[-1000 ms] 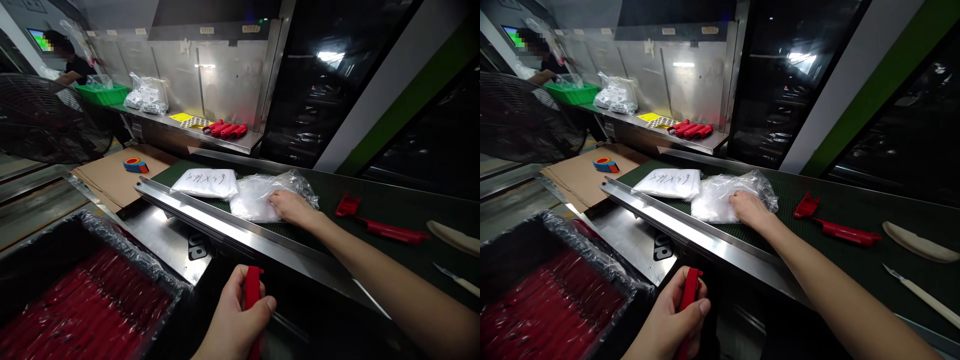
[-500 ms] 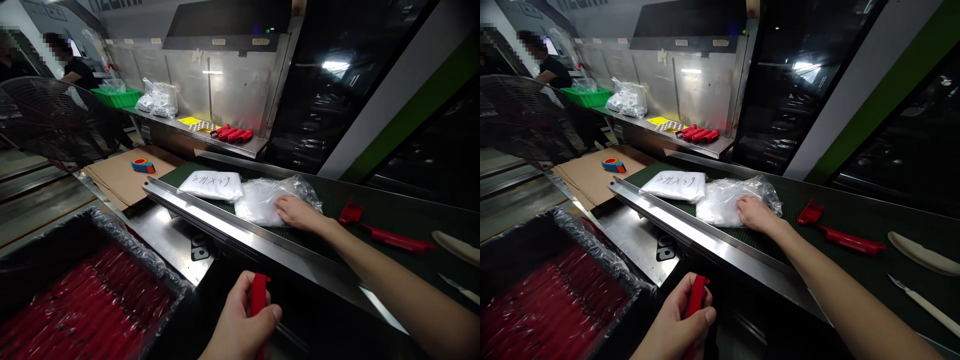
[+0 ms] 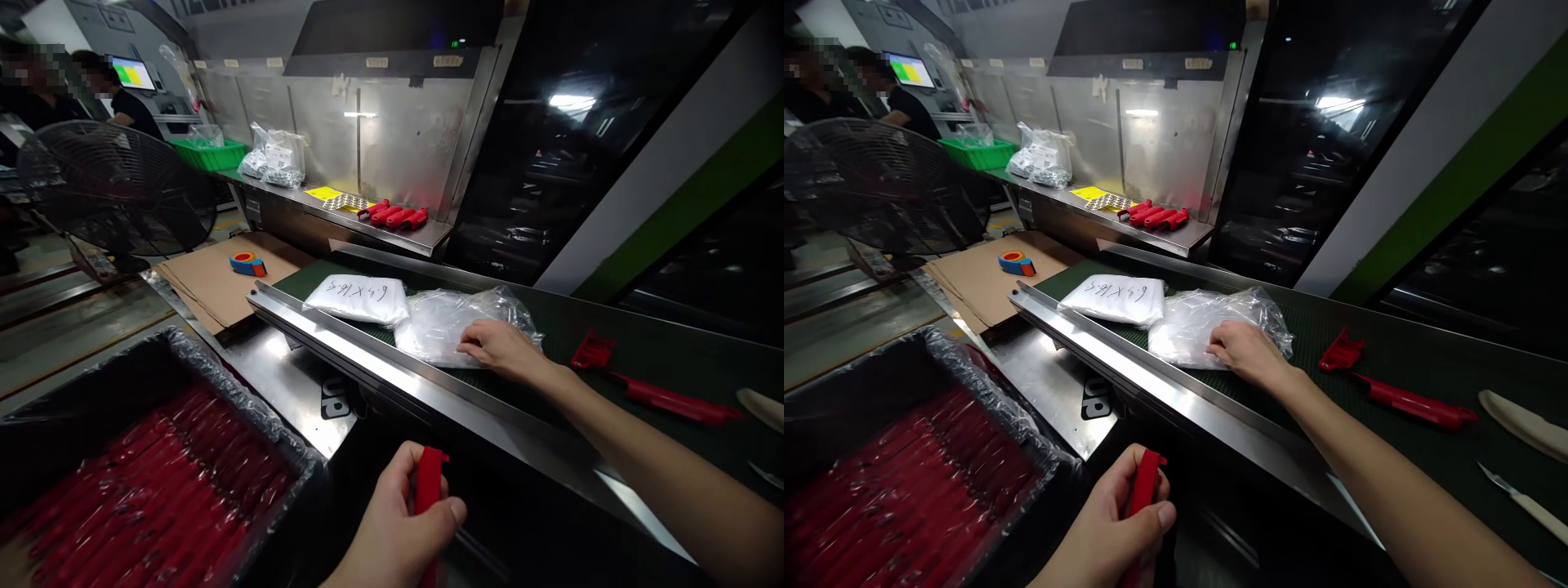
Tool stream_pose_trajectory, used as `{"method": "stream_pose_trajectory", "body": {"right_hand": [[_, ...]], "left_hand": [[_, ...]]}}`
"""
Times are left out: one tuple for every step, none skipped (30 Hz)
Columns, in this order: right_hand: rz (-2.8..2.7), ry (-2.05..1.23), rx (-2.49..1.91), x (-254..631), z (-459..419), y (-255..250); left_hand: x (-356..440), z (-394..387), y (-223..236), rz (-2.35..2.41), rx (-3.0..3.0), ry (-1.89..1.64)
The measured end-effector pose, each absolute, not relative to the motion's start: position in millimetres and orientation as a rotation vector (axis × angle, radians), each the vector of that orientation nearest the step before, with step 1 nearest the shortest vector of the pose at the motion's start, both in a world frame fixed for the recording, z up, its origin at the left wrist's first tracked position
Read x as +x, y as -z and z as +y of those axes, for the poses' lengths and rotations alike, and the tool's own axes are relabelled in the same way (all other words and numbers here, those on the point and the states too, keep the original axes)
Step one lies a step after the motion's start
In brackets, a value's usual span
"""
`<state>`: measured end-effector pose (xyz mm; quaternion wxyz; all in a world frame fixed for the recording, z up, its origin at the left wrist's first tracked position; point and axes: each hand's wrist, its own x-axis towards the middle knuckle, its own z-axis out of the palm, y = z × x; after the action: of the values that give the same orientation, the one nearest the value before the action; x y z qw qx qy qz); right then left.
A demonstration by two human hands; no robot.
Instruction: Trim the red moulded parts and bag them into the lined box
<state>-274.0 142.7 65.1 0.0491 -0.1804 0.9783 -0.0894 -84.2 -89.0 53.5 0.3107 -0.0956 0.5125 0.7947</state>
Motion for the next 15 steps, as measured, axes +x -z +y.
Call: {"method": "stream_pose_trajectory", "body": {"right_hand": [[3.004, 0.315, -0.504, -273, 146, -68], [3.023, 0.365, -0.454, -272, 149, -70], [3.034, 0.424, -0.406, -271, 153, -73], [3.037, 0.492, -0.362, -268, 155, -76], [3.03, 0.57, -0.324, -266, 158, -79], [3.015, 0.656, -0.292, -262, 159, -81], [2.991, 0.746, -0.264, -257, 158, -84], [2.96, 0.837, -0.238, -251, 157, -87], [2.923, 0.926, -0.215, -244, 154, -90], [2.881, 1.011, -0.198, -236, 150, -94], [2.832, 1.087, -0.185, -227, 146, -99], [2.778, 1.156, -0.173, -216, 141, -103], [2.719, 1.218, -0.163, -205, 137, -108], [2.658, 1.274, -0.151, -194, 133, -113], [2.596, 1.318, -0.143, -183, 131, -116]], "left_hand": [[-85, -89, -54, 1.359, -0.246, -2.092], [-86, -89, -54, 1.372, -0.233, -2.089], [-89, -88, -55, 1.401, -0.216, -2.091], [-93, -87, -56, 1.449, -0.196, -2.095], [-98, -84, -58, 1.514, -0.173, -2.102], [-104, -81, -59, 1.593, -0.146, -2.112], [-112, -78, -62, 1.68, -0.104, -2.13], [-120, -73, -64, 1.766, -0.049, -2.154], [-129, -68, -67, 1.839, 0.014, -2.187], [-138, -63, -69, 1.894, 0.078, -2.227], [-146, -58, -72, 1.939, 0.134, -2.267], [-154, -54, -75, 1.969, 0.187, -2.301], [-159, -50, -77, 1.976, 0.241, -2.321], [-163, -47, -80, 1.964, 0.294, -2.324], [-165, -45, -82, 1.936, 0.353, -2.313]]}}
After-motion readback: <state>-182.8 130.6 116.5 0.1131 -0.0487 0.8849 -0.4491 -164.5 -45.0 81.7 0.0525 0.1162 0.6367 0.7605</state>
